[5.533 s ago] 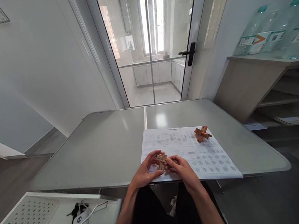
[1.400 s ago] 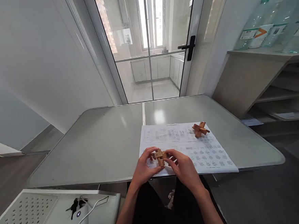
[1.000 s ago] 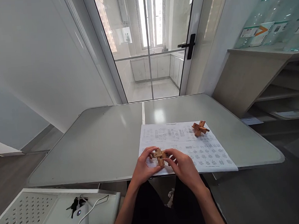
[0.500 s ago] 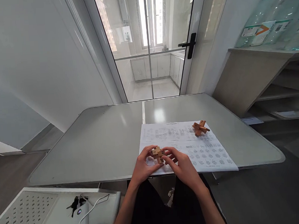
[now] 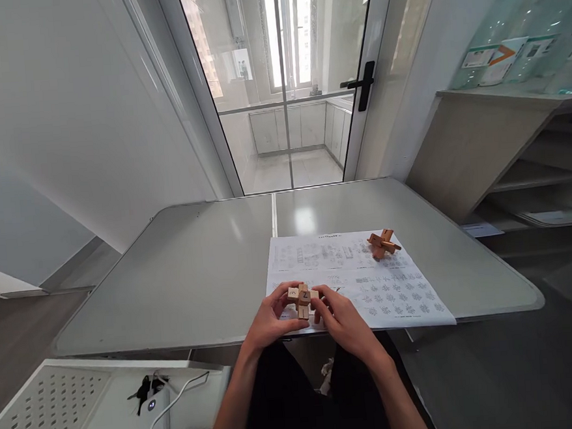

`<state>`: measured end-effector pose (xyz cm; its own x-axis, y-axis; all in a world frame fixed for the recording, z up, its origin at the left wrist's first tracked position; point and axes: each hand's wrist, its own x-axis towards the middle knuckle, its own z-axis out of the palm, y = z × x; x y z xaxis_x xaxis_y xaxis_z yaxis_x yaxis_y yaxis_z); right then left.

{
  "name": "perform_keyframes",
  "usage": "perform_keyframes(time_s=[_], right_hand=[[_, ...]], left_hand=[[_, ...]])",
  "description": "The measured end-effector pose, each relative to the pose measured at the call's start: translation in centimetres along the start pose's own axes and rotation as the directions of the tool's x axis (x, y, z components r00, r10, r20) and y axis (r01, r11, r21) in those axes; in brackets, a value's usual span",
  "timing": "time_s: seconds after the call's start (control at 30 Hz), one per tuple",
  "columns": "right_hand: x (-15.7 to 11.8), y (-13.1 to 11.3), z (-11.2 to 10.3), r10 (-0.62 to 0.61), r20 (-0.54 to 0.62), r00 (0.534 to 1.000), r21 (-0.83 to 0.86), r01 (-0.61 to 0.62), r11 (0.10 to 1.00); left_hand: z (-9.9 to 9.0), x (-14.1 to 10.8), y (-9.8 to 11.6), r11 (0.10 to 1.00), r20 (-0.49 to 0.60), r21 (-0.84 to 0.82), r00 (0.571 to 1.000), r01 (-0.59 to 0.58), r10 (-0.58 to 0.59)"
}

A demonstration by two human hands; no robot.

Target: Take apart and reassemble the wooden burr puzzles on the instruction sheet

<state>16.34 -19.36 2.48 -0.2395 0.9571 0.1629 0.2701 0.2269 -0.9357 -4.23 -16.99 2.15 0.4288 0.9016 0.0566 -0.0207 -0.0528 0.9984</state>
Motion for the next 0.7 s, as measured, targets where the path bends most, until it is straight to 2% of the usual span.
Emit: perform_keyframes(time_s=[0.13, 0.27, 0.37, 0.57, 0.7], right_hand=[[0.0, 0.1, 0.7, 0.022, 0.021, 1.000, 0.087, -0.024, 0.996], [0.3, 0.4, 1.4, 0.142, 0.095, 0.985, 0.314, -0.165, 0.935], [0.5, 0.6, 1.9, 0.212, 0.105, 0.972, 0.423, -0.237, 0.875], [0.7, 0.3, 1.6, 0.264, 0.063, 0.963, 0.507, -0.258, 0.823], [1.0, 0.5, -0.6, 0.369, -0.064, 0.927, 0.578, -0.267, 0.771]], left_hand=[[-0.1, -0.1, -0.2, 1.000, -0.022, -0.004, 1.000, -0.007, 0.007], [-0.2, -0.1, -0.4, 1.000, -0.009, 0.008, 1.000, 0.016, -0.015], [-0.2, -0.1, -0.5, 1.000, -0.018, 0.015, 1.000, 0.003, -0.003], [0.1, 0.2, -0.5, 1.000, -0.006, 0.007, 1.000, -0.022, 0.022], [0.2, 0.3, -0.5, 0.999, -0.054, 0.015, 0.997, -0.047, 0.047]])
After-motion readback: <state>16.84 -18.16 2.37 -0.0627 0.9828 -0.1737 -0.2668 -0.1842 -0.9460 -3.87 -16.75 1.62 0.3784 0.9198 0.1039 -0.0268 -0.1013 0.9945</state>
